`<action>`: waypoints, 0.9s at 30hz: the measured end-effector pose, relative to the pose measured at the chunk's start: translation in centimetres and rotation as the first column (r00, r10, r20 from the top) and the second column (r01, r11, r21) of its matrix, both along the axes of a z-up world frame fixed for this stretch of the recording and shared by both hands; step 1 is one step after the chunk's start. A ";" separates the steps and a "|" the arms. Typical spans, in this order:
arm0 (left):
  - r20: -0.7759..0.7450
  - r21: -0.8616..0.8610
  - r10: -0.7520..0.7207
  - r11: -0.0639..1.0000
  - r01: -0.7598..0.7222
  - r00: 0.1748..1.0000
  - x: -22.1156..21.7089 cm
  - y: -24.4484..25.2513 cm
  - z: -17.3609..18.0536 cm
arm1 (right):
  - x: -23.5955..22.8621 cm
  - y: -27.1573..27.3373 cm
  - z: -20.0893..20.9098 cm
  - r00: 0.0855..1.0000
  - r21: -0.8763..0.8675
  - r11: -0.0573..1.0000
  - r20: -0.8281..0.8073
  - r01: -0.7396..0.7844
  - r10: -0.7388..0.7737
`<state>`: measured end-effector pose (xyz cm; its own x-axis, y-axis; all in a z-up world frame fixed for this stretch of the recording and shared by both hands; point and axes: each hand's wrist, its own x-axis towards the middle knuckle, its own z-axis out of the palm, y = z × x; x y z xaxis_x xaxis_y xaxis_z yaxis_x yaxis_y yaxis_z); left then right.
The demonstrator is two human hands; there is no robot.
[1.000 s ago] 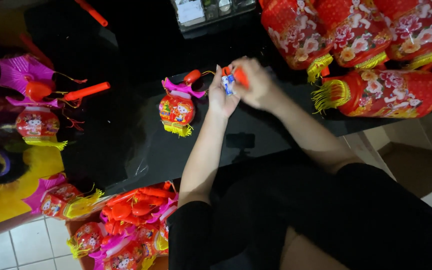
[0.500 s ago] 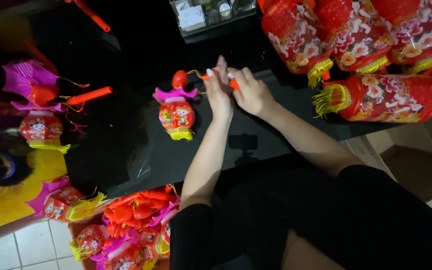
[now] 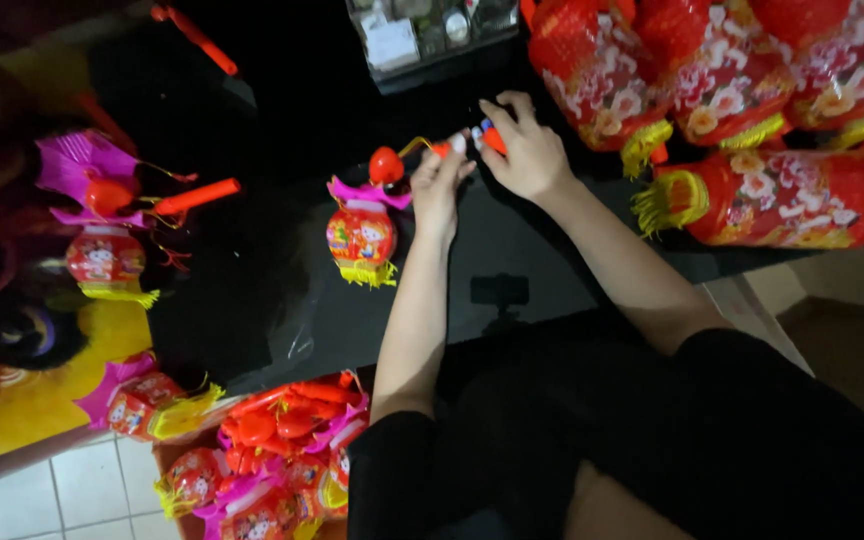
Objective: Assembling small decorative lanterns by attaching plastic handles to the lantern bodies.
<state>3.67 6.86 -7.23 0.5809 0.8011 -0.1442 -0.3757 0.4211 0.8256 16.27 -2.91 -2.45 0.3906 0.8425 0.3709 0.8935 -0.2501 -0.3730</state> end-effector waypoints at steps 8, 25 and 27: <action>0.096 -0.068 -0.121 0.990 0.128 0.988 0.5 -0.1 -2.3 | -0.3 -3.7 -1.4 0.963 0.635 0.766 -0.133 -0.099 0.234; 0.280 -0.207 -0.086 0.967 0.148 0.956 0.0 1.3 -2.8 | -1.9 -4.1 -1.3 0.971 0.684 0.700 0.052 -0.203 0.231; 0.282 -0.200 -0.078 0.970 0.138 0.956 0.0 1.5 -3.5 | -1.9 -4.2 -1.1 0.959 0.659 0.727 -0.029 -0.192 0.280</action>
